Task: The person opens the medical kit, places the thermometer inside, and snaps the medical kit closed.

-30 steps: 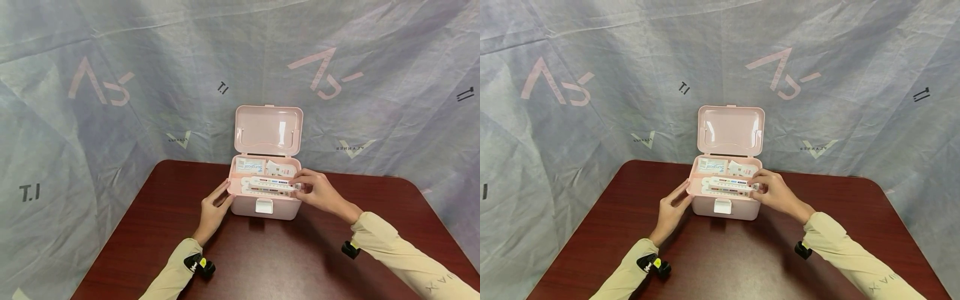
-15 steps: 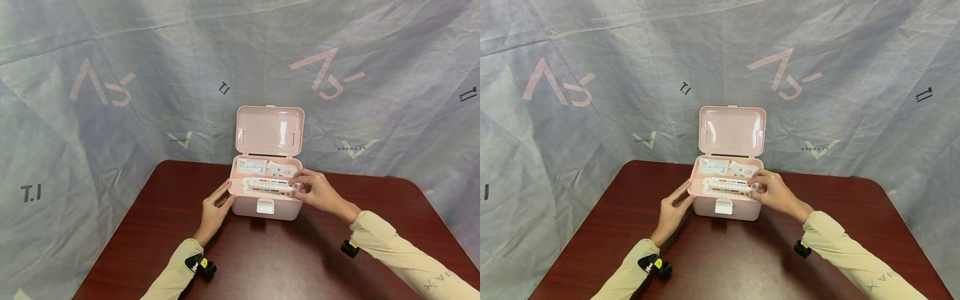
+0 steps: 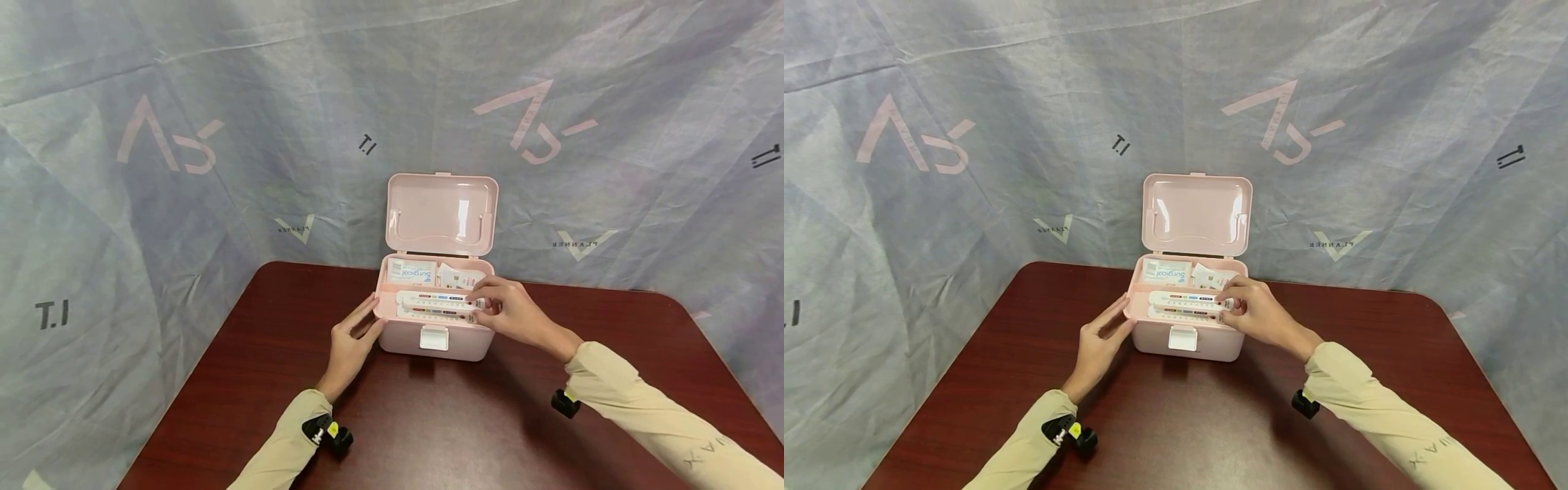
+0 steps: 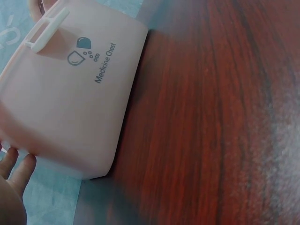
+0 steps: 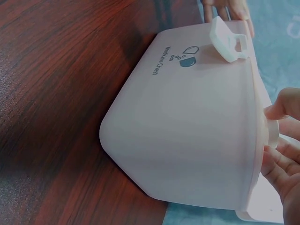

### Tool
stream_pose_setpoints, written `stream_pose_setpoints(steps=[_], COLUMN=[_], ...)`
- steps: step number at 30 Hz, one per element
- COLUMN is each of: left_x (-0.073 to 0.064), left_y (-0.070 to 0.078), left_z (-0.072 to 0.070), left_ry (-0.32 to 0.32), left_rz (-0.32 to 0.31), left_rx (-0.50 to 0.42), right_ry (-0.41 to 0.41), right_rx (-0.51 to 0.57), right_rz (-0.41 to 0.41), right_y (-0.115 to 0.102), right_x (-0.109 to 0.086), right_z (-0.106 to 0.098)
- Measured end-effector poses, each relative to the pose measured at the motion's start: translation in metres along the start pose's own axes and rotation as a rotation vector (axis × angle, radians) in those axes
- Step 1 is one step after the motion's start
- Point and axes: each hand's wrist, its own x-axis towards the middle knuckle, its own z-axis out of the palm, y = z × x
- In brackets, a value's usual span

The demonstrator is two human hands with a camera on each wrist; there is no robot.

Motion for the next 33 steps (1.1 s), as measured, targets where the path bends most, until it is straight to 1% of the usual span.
stream_pose_setpoints(steps=[3, 9, 16, 23, 26, 33], left_x=[0.000, 0.001, 0.002, 0.002, 0.002, 0.002], left_y=[0.001, 0.002, 0.002, 0.003, 0.003, 0.002], left_z=[0.000, 0.000, -0.001, -0.001, -0.001, -0.001], left_ry=[-0.001, 0.002, -0.003, -0.008, -0.005, 0.000], left_rz=[0.010, 0.008, 0.023, -0.002, -0.001, 0.032], left_rx=[-0.005, -0.008, -0.001, 0.000, 0.000, 0.001], right_ry=[0.001, -0.002, -0.003, -0.020, -0.026, -0.047], right_rx=[0.010, 0.028, 0.025, 0.033, 0.021, 0.011], right_rz=[-0.006, -0.012, -0.024, -0.016, -0.012, -0.005], right_y=[0.002, 0.003, 0.002, 0.004, 0.004, 0.003], right_x=[0.000, 0.001, 0.004, 0.006, 0.006, 0.008], right_z=[0.003, 0.006, 0.009, 0.011, 0.012, 0.013])
